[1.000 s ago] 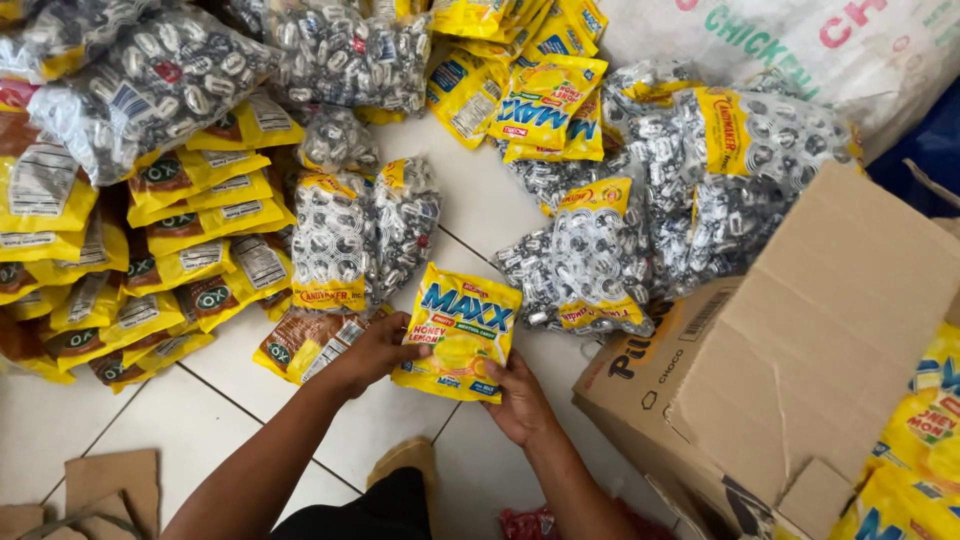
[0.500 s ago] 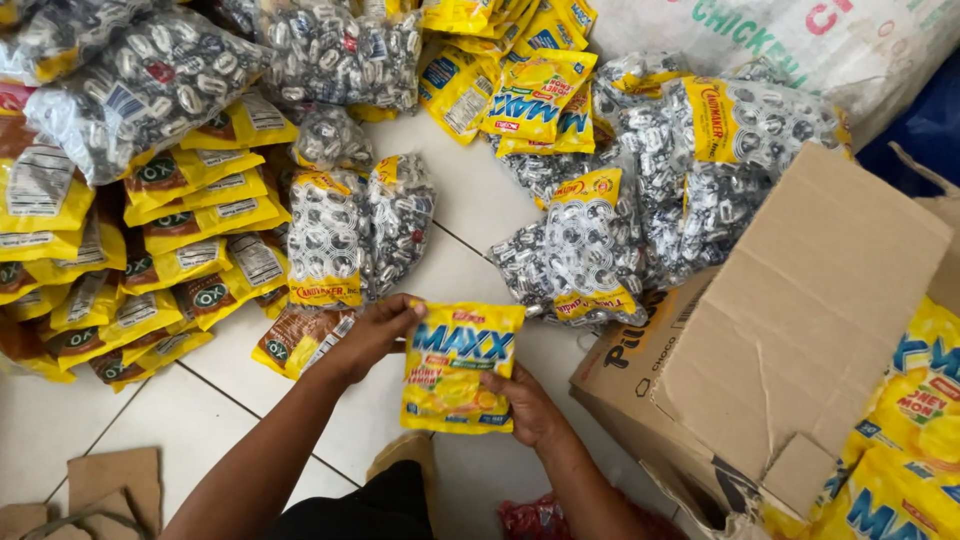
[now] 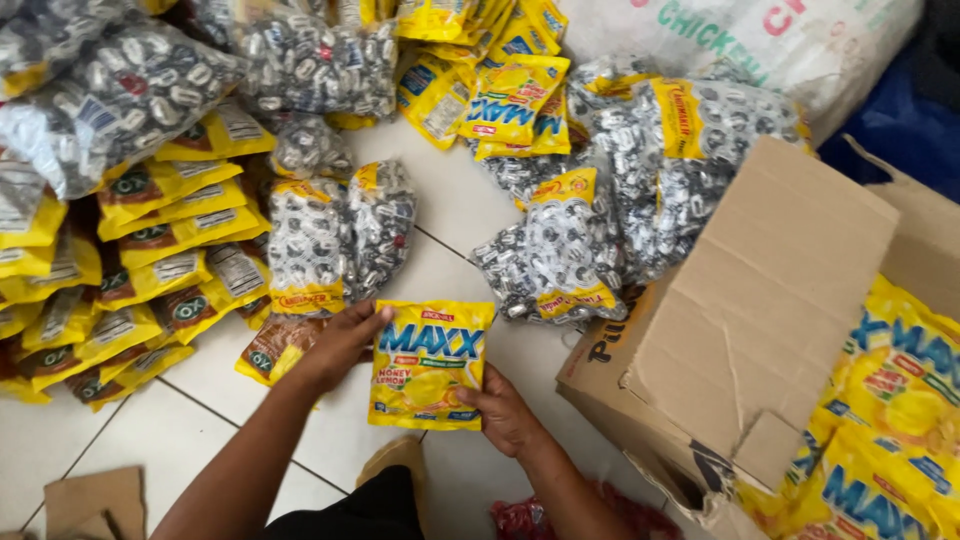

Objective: The person sorts various bags of candy and snacks on the floor, placing some items into a cardboard box while moving others between different stacks by hand.

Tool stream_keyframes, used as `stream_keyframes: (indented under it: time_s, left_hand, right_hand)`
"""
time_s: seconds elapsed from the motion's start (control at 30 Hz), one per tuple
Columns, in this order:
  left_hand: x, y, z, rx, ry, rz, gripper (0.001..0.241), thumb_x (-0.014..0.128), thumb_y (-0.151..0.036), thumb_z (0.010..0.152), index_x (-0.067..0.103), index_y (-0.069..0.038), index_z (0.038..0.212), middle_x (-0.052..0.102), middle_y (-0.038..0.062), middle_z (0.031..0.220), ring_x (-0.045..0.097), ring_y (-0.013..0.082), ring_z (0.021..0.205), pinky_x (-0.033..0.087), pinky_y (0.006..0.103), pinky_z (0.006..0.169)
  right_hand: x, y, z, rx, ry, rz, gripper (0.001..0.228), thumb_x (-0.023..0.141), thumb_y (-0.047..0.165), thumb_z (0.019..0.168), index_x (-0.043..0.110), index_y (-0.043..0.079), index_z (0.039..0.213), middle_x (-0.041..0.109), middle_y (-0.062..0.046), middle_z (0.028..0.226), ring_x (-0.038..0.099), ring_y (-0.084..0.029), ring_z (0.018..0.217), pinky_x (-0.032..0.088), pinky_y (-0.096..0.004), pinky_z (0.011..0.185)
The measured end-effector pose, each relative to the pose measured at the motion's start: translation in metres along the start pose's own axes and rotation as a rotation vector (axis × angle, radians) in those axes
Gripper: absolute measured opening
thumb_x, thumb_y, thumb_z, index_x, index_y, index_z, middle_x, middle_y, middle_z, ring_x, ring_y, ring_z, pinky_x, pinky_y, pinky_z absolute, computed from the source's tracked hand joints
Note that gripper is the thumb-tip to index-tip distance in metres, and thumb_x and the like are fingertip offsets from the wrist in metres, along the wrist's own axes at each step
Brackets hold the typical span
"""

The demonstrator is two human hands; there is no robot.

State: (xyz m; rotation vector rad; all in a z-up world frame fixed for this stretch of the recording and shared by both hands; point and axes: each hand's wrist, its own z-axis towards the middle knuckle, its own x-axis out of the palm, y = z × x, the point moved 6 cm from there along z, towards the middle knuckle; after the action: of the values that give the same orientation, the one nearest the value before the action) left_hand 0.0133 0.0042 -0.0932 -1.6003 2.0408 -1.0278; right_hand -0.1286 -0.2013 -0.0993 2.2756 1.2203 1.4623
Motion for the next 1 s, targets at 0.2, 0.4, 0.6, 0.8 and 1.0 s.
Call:
stream_keyframes:
  time_s: [0.2, 0.4, 0.6, 0.8, 1.0]
  left_hand:
    - [0.009, -0.011, -0.033, 0.018, 0.412, 0.430, 0.056, 0.080, -0.027, 0.080, 0.063, -0.009, 0.130, 0.074, 0.002, 0.121, 0.066, 0.0163, 0.113, 0.049, 0.0338, 0.101]
    - [-0.009, -0.019, -0.042, 0.066, 0.420, 0.334, 0.051, 0.082, -0.017, 0.076, 0.071, -0.001, 0.123, 0.079, 0.010, 0.119, 0.070, 0.0204, 0.108, 0.052, 0.0355, 0.099]
    - [-0.049, -0.038, -0.041, 0.160, 0.336, 0.278, 0.036, 0.083, 0.001, 0.076, 0.075, 0.005, 0.111, 0.083, 0.014, 0.103, 0.074, 0.0230, 0.091, 0.059, 0.0406, 0.084]
    - [-0.023, -0.108, -0.097, 0.406, 0.435, 0.293, 0.045, 0.086, 0.009, 0.073, 0.072, 0.004, 0.116, 0.083, 0.018, 0.107, 0.075, 0.0249, 0.098, 0.059, 0.0445, 0.085]
    - [0.083, -0.182, -0.163, 0.701, 0.559, 0.400, 0.049, 0.085, 0.007, 0.076, 0.072, 0.002, 0.123, 0.079, 0.015, 0.123, 0.067, 0.0211, 0.121, 0.050, 0.0409, 0.104]
  right_hand:
    - [0.017, 0.028, -0.006, -0.128, -0.013, -0.026, 0.044, 0.072, 0.007, 0.093, 0.057, 0.006, 0.135, 0.070, -0.005, 0.125, 0.067, -0.017, 0.112, 0.054, -0.036, 0.100]
    - [0.076, 0.066, -0.031, -0.270, -0.001, -0.287, 0.039, 0.072, 0.011, 0.094, 0.060, 0.006, 0.132, 0.072, -0.002, 0.120, 0.067, -0.012, 0.108, 0.055, -0.031, 0.099]
    - [0.158, 0.133, -0.107, -0.536, 0.009, -0.710, 0.026, 0.071, 0.018, 0.105, 0.062, 0.003, 0.124, 0.063, -0.003, 0.112, 0.058, -0.010, 0.100, 0.050, -0.028, 0.090]
    - [0.201, 0.189, -0.195, -0.743, 0.018, -0.858, 0.029, 0.066, 0.022, 0.111, 0.060, 0.004, 0.134, 0.060, -0.005, 0.116, 0.054, -0.011, 0.098, 0.049, -0.030, 0.097]
    - [0.198, 0.239, -0.272, -0.716, -0.030, -0.806, 0.041, 0.064, 0.023, 0.110, 0.055, 0.005, 0.146, 0.066, -0.004, 0.137, 0.060, -0.014, 0.125, 0.049, -0.033, 0.113]
